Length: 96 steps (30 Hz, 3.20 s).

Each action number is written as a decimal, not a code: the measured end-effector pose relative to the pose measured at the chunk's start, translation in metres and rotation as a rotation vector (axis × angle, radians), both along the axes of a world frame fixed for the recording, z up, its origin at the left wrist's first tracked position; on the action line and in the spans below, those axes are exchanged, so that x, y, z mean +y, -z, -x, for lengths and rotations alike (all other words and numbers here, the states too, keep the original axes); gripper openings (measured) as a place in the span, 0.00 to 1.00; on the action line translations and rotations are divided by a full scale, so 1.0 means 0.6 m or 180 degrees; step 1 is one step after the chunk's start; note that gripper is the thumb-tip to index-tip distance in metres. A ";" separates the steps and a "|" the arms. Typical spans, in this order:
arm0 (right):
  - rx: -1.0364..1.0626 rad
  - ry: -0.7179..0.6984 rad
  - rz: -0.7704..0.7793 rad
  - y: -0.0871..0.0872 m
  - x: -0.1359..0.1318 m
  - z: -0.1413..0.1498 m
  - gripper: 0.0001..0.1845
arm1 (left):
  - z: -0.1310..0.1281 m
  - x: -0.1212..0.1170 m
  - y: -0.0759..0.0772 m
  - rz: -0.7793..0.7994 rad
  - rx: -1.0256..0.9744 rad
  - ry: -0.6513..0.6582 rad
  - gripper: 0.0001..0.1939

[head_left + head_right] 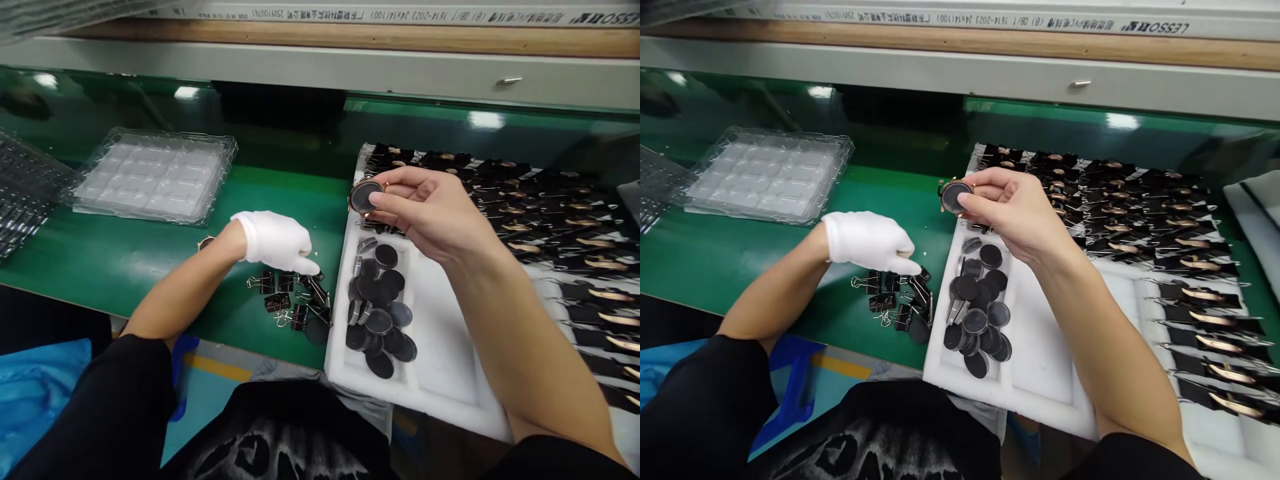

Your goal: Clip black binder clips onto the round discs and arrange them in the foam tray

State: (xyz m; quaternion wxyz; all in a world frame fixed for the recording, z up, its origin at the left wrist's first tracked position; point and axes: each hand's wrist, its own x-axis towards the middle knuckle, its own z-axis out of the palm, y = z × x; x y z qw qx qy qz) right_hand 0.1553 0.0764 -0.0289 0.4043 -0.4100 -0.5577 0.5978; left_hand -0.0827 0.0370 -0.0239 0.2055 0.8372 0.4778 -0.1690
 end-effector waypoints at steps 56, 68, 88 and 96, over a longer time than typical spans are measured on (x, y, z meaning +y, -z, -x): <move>0.0527 0.0265 0.0094 -0.008 -0.032 0.028 0.25 | -0.042 -0.002 0.000 -0.1266 -0.3194 -0.1223 0.28; 0.0531 0.0386 -0.0352 0.026 0.023 -0.008 0.23 | -0.001 -0.014 -0.042 0.0432 0.0110 0.0027 0.19; 0.0384 -0.0754 -0.0082 0.008 -0.037 0.029 0.20 | -0.025 0.007 -0.025 -0.1914 -0.3162 -0.1750 0.17; 0.0372 -0.0048 -0.0979 0.042 -0.063 0.067 0.10 | -0.046 0.004 -0.002 -0.2069 -0.3249 -0.1989 0.26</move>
